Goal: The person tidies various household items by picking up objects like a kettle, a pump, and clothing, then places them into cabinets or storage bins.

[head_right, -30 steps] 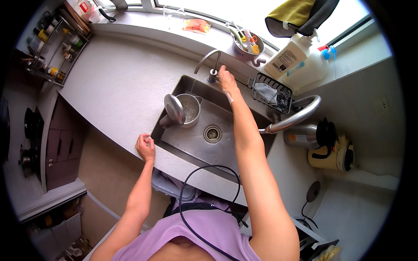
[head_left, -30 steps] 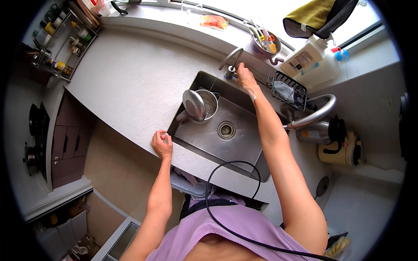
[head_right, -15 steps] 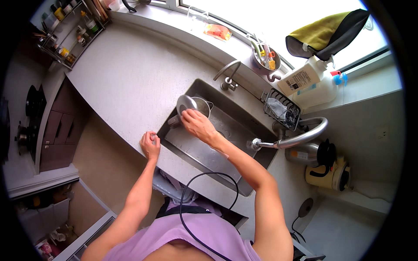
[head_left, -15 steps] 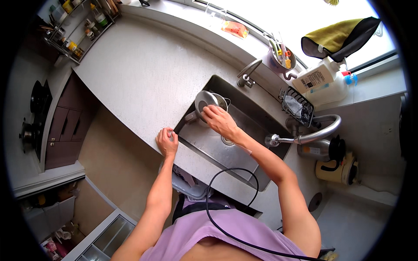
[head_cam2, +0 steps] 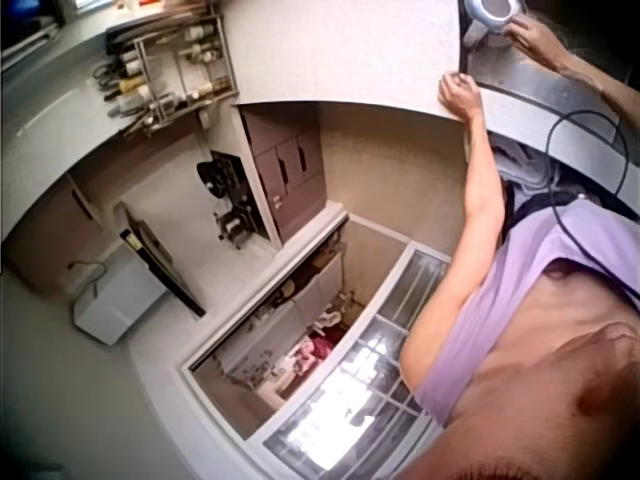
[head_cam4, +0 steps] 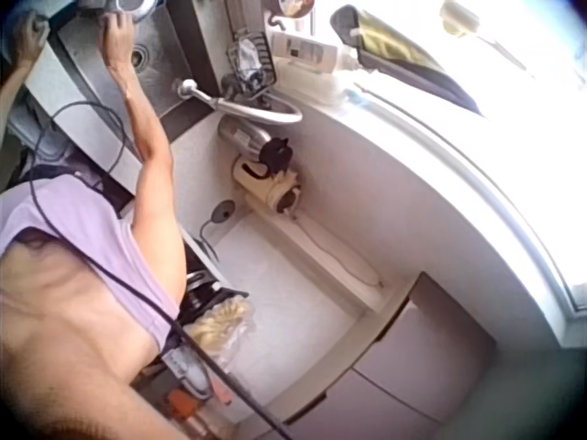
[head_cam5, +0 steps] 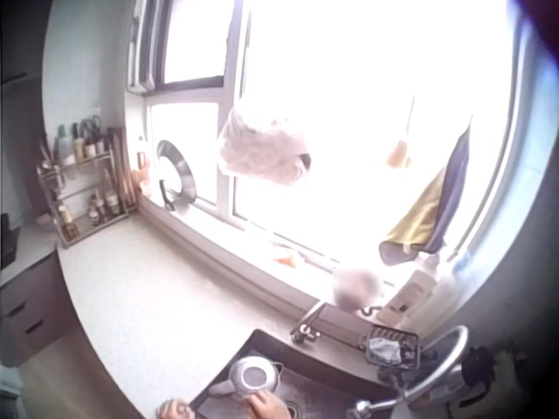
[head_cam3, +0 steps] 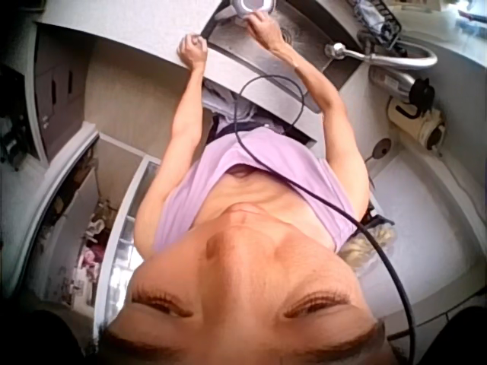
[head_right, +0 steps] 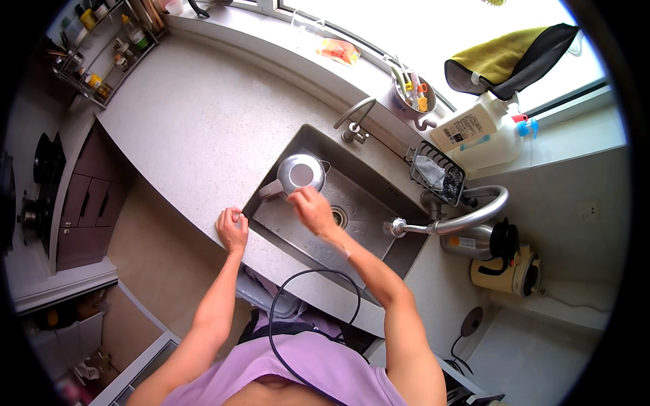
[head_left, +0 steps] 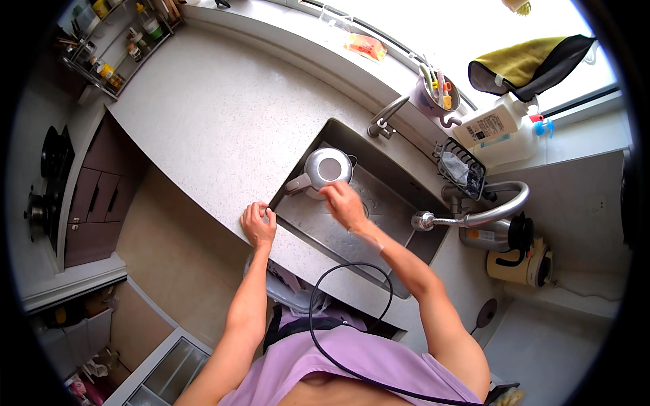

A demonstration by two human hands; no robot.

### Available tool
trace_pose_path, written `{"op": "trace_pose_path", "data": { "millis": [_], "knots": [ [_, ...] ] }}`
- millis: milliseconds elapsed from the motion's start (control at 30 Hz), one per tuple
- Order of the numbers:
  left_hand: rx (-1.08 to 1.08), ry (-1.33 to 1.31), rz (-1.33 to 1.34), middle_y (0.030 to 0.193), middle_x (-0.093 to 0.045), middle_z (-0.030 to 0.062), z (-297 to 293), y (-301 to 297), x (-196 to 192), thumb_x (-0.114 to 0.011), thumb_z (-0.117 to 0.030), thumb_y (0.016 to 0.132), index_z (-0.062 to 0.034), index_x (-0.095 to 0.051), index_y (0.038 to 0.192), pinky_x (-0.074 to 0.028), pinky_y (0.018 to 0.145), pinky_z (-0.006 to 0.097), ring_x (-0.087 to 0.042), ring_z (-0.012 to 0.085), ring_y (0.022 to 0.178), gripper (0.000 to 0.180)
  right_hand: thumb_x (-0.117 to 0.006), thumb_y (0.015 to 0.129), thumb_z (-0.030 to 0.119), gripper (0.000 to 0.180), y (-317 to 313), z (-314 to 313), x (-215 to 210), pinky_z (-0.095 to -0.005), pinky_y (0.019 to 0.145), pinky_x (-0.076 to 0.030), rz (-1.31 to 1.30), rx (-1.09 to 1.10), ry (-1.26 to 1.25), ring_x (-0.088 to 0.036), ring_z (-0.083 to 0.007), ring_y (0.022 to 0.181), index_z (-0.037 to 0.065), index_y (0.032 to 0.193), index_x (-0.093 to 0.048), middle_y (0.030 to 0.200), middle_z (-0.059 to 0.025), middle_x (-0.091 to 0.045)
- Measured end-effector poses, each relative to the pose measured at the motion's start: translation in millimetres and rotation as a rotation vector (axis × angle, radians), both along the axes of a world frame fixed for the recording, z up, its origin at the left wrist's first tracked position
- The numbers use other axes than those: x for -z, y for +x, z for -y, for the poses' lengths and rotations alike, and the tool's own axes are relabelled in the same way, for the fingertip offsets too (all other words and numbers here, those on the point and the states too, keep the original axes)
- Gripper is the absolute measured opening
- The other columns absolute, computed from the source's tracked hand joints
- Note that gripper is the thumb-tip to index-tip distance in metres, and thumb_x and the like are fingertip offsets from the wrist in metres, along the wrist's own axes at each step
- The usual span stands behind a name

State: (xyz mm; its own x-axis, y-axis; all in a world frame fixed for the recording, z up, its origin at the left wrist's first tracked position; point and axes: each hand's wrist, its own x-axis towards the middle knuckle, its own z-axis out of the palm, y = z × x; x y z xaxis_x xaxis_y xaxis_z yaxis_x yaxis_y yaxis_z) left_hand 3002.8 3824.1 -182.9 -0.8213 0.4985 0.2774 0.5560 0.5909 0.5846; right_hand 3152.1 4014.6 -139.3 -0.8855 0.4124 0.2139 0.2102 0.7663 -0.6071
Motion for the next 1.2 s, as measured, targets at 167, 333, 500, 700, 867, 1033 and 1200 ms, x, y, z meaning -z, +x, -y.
{"op": "trace_pose_path", "data": {
  "millis": [167, 333, 500, 700, 867, 1033, 1200],
  "knots": [
    [0.037, -0.006, -0.012, 0.066, -0.044, 0.0024, -3.5, 7.6, 5.6, -0.056, -0.016, 0.070, -0.0118, -0.053, 0.076, -0.035, 0.065, 0.036, -0.047, 0.0217, 0.066, 0.008, -0.063, 0.081, 0.030, 0.064, -34.3, 47.1, 88.0, -0.0311, 0.096, -0.036, 0.127, 0.199, -0.881, -0.042, -0.0206, 0.117, 0.000, 0.130, -0.035, 0.127, -0.0139, -0.045],
    [0.033, -0.058, 0.005, 0.067, -0.043, 0.0024, -0.9, 12.3, -1.8, -0.055, -0.016, 0.070, -0.0117, -0.052, 0.074, -0.035, 0.067, 0.036, -0.047, 0.0217, 0.067, 0.007, -0.068, 0.077, 0.027, 0.062, -50.5, 62.6, 95.7, -0.0305, 0.101, -0.029, -0.215, 0.206, -1.451, -0.040, -0.0191, 0.119, 0.000, 0.126, -0.041, 0.127, -0.0098, -0.046],
    [0.025, -0.048, -0.010, 0.068, -0.043, 0.0024, -1.1, 9.9, -1.6, -0.054, -0.016, 0.069, -0.0120, -0.052, 0.074, -0.035, 0.067, 0.036, -0.046, 0.0214, 0.067, 0.007, -0.068, 0.078, 0.029, 0.060, -7.3, 74.4, 92.8, -0.0300, 0.102, -0.027, -0.235, 0.212, -1.410, -0.040, -0.0163, 0.120, 0.001, 0.124, -0.042, 0.123, -0.0085, -0.048],
    [0.035, -0.080, -0.015, 0.069, -0.042, 0.0025, -3.9, 7.5, 0.0, -0.055, -0.016, 0.069, -0.0121, -0.051, 0.074, -0.035, 0.069, 0.036, -0.045, 0.0212, 0.067, 0.008, -0.069, 0.077, 0.032, 0.038, 58.3, 57.7, 63.4, -0.0269, 0.066, -0.042, -0.213, 0.745, -0.925, -0.050, -0.0113, 0.071, 0.003, 0.097, -0.057, 0.075, -0.0013, -0.055],
    [0.044, -0.114, -0.016, 0.070, -0.041, 0.0036, -7.7, 10.2, 2.2, -0.055, -0.017, 0.069, -0.0116, -0.050, 0.073, -0.034, 0.070, 0.036, -0.044, 0.0218, 0.069, 0.009, -0.068, 0.075, 0.027, 0.029, 77.2, 17.1, 87.5, -0.0304, 0.052, -0.040, -0.379, 0.916, -0.598, -0.046, -0.0143, 0.052, 0.000, 0.069, -0.059, 0.055, -0.0065, -0.050],
    [0.047, -0.139, -0.028, 0.070, -0.041, 0.0035, -14.0, 16.3, -0.3, -0.055, -0.019, 0.069, -0.0115, -0.049, 0.073, -0.033, 0.070, 0.035, -0.044, 0.0218, 0.069, 0.011, -0.068, 0.073, 0.023, 0.027, 72.7, -3.9, 78.3, -0.0299, 0.048, -0.034, -0.409, 0.877, -0.555, -0.040, -0.0134, 0.048, 0.001, 0.063, -0.056, 0.051, -0.0052, -0.043],
    [0.035, -0.170, -0.025, 0.071, -0.041, 0.0036, -8.3, 17.1, -0.3, -0.055, -0.020, 0.067, -0.0115, -0.049, 0.074, -0.032, 0.068, 0.035, -0.043, 0.0219, 0.068, 0.012, -0.067, 0.073, 0.024, 0.029, 73.5, 4.8, 47.1, -0.0276, 0.047, -0.033, -0.378, 0.792, -0.630, -0.039, -0.0107, 0.049, 0.002, 0.060, -0.054, 0.051, -0.0022, -0.043]
  ]
}}
